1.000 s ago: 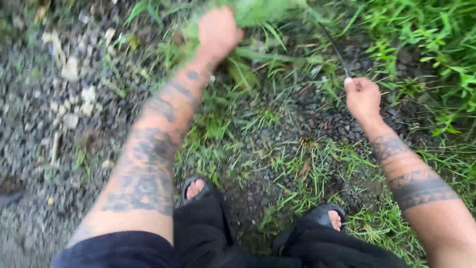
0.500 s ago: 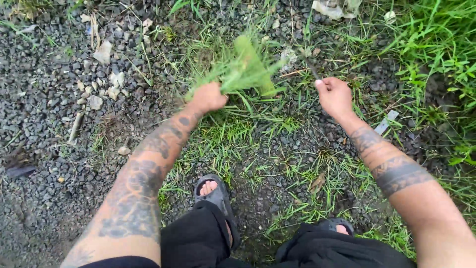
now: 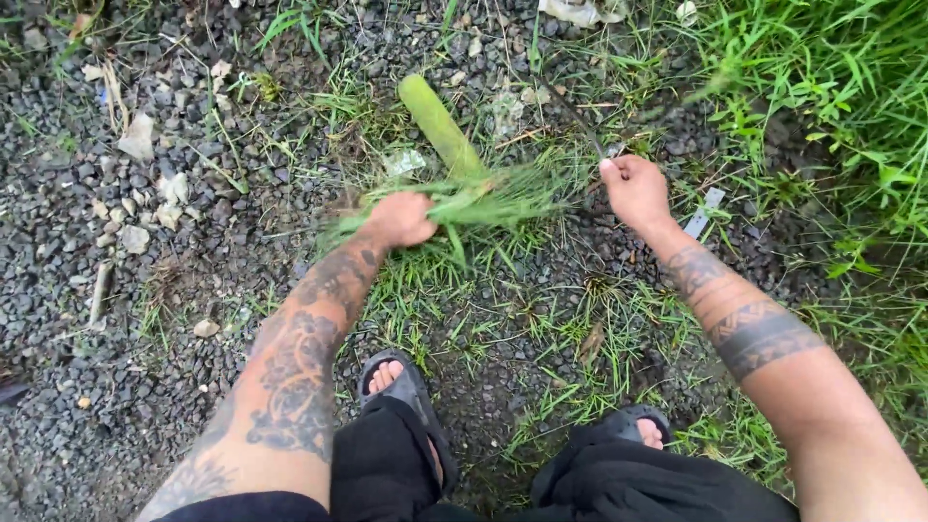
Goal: Cutting tall grass manually using a sickle
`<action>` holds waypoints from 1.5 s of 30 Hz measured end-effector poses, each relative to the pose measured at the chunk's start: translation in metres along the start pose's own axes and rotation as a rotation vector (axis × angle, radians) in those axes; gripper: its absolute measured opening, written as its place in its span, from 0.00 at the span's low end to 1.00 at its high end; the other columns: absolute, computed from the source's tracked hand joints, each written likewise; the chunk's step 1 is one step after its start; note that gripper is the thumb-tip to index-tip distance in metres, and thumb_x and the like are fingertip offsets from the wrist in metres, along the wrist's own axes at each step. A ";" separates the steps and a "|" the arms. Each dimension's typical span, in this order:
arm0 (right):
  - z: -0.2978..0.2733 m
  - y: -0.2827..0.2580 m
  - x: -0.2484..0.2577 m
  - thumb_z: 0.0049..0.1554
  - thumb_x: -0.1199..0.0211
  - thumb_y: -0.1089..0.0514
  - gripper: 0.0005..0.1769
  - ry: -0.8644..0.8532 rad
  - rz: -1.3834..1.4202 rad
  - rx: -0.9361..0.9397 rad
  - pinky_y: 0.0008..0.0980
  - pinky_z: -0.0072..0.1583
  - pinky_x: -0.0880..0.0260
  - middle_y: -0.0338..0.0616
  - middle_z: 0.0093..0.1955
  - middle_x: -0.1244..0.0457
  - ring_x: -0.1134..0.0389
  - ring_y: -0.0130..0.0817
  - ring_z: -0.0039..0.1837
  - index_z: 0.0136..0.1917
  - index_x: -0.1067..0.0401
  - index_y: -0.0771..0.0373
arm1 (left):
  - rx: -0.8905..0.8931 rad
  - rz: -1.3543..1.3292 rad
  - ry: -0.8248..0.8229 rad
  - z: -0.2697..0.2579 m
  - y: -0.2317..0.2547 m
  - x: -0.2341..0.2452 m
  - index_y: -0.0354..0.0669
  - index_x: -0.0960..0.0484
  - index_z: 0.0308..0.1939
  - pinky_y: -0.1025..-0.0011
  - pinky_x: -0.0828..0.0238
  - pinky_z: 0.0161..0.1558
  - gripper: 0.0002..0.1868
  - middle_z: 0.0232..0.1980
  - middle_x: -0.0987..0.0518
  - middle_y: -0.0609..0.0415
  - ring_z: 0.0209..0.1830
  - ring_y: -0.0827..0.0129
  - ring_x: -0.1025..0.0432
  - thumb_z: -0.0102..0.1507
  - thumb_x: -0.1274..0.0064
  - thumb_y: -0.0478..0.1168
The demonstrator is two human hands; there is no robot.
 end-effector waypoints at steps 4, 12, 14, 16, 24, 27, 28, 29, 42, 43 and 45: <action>0.020 0.017 0.002 0.67 0.41 0.44 0.20 -0.006 -0.052 -0.027 0.51 0.60 0.31 0.41 0.45 0.29 0.29 0.49 0.57 0.60 0.23 0.60 | 0.054 0.075 -0.025 0.023 0.031 0.022 0.44 0.19 0.59 0.53 0.21 0.54 0.24 0.41 0.18 0.48 0.43 0.55 0.19 0.59 0.55 0.36; 0.027 -0.002 0.011 0.70 0.44 0.45 0.16 0.030 0.009 -0.162 0.38 0.48 0.32 0.34 0.41 0.34 0.37 0.31 0.42 0.50 0.26 0.56 | -0.046 -0.420 0.880 0.004 0.045 0.218 0.50 0.19 0.58 0.79 0.36 0.17 0.26 0.46 0.18 0.54 0.22 0.81 0.36 0.56 0.50 0.28; 0.031 0.008 0.011 0.68 0.43 0.44 0.17 0.055 0.014 -0.113 0.40 0.51 0.31 0.38 0.45 0.32 0.33 0.34 0.46 0.49 0.24 0.58 | -0.012 -0.524 0.866 0.016 0.047 0.209 0.42 0.19 0.51 0.79 0.40 0.14 0.21 0.39 0.20 0.55 0.20 0.81 0.36 0.55 0.52 0.27; 0.035 0.019 0.017 0.67 0.42 0.43 0.19 0.087 0.025 -0.064 0.42 0.54 0.31 0.41 0.48 0.29 0.30 0.37 0.50 0.49 0.22 0.59 | 0.015 -0.621 0.849 0.040 0.050 0.193 0.35 0.20 0.45 0.78 0.44 0.11 0.16 0.32 0.23 0.57 0.19 0.82 0.36 0.55 0.54 0.26; 0.014 0.120 0.067 0.68 0.43 0.42 0.21 0.239 -0.059 -0.030 0.41 0.48 0.37 0.36 0.39 0.32 0.35 0.34 0.43 0.45 0.25 0.59 | -0.145 -0.324 0.295 0.122 0.190 0.106 0.36 0.34 0.69 0.66 0.18 0.52 0.28 0.55 0.19 0.48 0.42 0.68 0.20 0.64 0.55 0.36; -0.009 0.157 0.090 0.66 0.42 0.40 0.18 0.302 -0.048 -0.206 0.39 0.48 0.35 0.33 0.40 0.31 0.32 0.32 0.43 0.47 0.23 0.55 | -0.155 -0.185 0.212 0.174 0.213 0.060 0.39 0.41 0.75 0.55 0.30 0.65 0.34 0.69 0.28 0.43 0.57 0.61 0.23 0.64 0.55 0.37; -0.011 0.170 0.094 0.66 0.42 0.40 0.18 0.315 -0.053 -0.231 0.39 0.48 0.35 0.33 0.40 0.31 0.32 0.32 0.43 0.47 0.23 0.55 | -0.176 -0.184 0.193 0.186 0.218 0.052 0.39 0.41 0.75 0.55 0.30 0.65 0.34 0.69 0.28 0.43 0.57 0.61 0.23 0.64 0.55 0.37; -0.018 0.185 0.098 0.64 0.41 0.40 0.18 0.347 -0.043 -0.264 0.39 0.49 0.34 0.34 0.41 0.30 0.31 0.33 0.44 0.46 0.22 0.55 | -0.152 -0.165 0.138 0.198 0.221 0.037 0.38 0.42 0.75 0.51 0.34 0.66 0.34 0.71 0.30 0.41 0.63 0.53 0.29 0.65 0.55 0.43; -0.073 0.212 0.132 0.62 0.37 0.45 0.17 0.371 0.059 -0.495 0.43 0.56 0.28 0.33 0.40 0.28 0.26 0.37 0.51 0.56 0.21 0.57 | -0.404 0.322 -0.018 0.247 0.271 -0.056 0.55 0.27 0.65 0.47 0.28 0.61 0.25 0.51 0.17 0.45 0.57 0.49 0.23 0.64 0.45 0.46; -0.069 0.218 0.132 0.62 0.37 0.45 0.17 0.379 0.051 -0.503 0.43 0.56 0.28 0.33 0.40 0.28 0.26 0.37 0.51 0.56 0.21 0.57 | -0.417 0.317 -0.020 0.254 0.274 -0.063 0.55 0.27 0.65 0.47 0.28 0.61 0.25 0.51 0.17 0.45 0.57 0.49 0.23 0.64 0.45 0.46; -0.062 0.229 0.131 0.60 0.36 0.42 0.16 0.429 0.131 -0.561 0.40 0.57 0.28 0.29 0.39 0.28 0.26 0.34 0.51 0.54 0.20 0.51 | -0.300 0.330 0.164 0.269 0.271 -0.061 0.56 0.19 0.53 0.52 0.23 0.53 0.16 0.44 0.17 0.53 0.49 0.57 0.20 0.61 0.48 0.43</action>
Point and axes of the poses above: each hand's wrist, its own z-axis towards the middle knuckle, its own x-axis out of the back of the hand, y = z × x, the point moved 6 cm from there along z, towards the middle knuckle
